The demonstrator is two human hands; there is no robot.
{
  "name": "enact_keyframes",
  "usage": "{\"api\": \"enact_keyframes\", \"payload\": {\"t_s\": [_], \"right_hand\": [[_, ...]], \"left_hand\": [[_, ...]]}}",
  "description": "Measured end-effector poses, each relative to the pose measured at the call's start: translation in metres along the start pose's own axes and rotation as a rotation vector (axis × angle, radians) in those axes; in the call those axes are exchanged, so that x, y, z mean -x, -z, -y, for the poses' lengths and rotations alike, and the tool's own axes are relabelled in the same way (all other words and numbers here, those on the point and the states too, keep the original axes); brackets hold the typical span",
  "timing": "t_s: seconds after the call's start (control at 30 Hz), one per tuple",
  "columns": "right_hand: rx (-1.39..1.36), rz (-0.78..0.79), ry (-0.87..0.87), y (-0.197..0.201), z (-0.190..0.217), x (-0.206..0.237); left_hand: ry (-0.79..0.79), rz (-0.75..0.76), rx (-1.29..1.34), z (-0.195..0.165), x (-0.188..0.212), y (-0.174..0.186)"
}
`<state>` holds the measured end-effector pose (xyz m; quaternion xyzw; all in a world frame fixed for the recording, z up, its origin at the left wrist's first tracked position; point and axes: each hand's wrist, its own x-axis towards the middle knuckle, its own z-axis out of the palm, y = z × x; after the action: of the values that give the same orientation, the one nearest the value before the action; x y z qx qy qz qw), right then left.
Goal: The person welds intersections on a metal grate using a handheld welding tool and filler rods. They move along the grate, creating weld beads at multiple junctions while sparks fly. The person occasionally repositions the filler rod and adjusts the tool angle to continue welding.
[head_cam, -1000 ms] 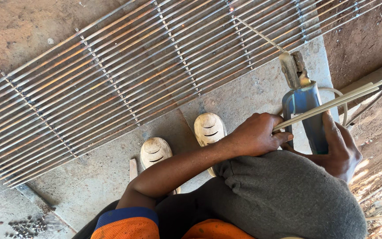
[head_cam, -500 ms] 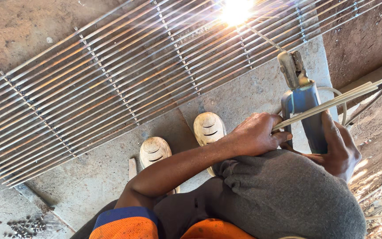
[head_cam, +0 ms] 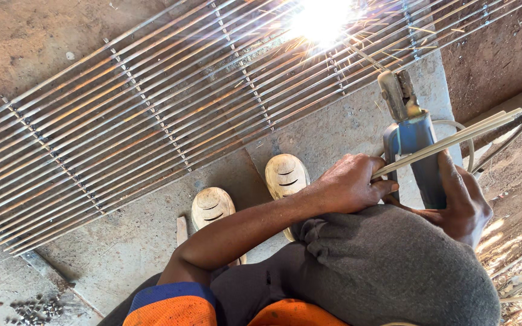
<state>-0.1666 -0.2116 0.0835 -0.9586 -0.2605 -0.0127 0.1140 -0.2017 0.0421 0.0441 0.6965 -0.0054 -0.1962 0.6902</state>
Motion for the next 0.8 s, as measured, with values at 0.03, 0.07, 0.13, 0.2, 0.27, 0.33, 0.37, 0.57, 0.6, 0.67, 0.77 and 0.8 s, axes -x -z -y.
{"api": "enact_keyframes", "payload": {"t_s": [0.03, 0.07, 0.13, 0.2, 0.27, 0.33, 0.37, 0.57, 0.6, 0.67, 0.77, 0.8], "right_hand": [[-0.020, 0.004, -0.001, 0.000, 0.001, 0.000], [-0.005, -0.003, 0.012, 0.000, 0.002, -0.001], [0.024, -0.015, 0.037, 0.000, 0.004, -0.002], [0.017, -0.011, 0.010, -0.001, 0.006, -0.003], [0.007, -0.006, -0.004, 0.000, 0.009, -0.003], [-0.007, 0.000, -0.002, 0.001, 0.011, -0.002], [-0.018, -0.006, -0.002, 0.000, 0.012, -0.003], [-0.023, -0.007, 0.008, -0.002, 0.011, -0.009], [-0.024, -0.002, 0.006, -0.002, 0.010, -0.009], [-0.029, 0.002, -0.007, -0.001, 0.010, -0.007], [-0.040, -0.018, -0.015, 0.001, 0.011, 0.001], [-0.048, -0.036, 0.005, 0.003, 0.010, 0.004]], "left_hand": [[-0.031, -0.023, -0.012, 0.000, 0.000, 0.000], [0.007, 0.010, 0.002, 0.000, -0.001, 0.001], [0.081, 0.078, 0.030, -0.001, -0.002, 0.001], [0.084, 0.079, 0.043, -0.002, -0.002, 0.002], [0.075, 0.068, 0.037, -0.003, -0.001, 0.003], [0.053, 0.045, 0.013, -0.004, 0.000, 0.004], [0.066, 0.055, 0.018, -0.004, 0.000, 0.005], [0.034, 0.043, 0.040, -0.002, 0.001, 0.005], [0.041, 0.044, 0.039, -0.001, 0.001, 0.004], [-0.007, 0.002, 0.046, 0.002, 0.001, 0.002], [-0.098, -0.055, 0.057, 0.007, 0.001, -0.004], [-0.078, -0.029, 0.055, 0.008, -0.002, -0.006]]}}
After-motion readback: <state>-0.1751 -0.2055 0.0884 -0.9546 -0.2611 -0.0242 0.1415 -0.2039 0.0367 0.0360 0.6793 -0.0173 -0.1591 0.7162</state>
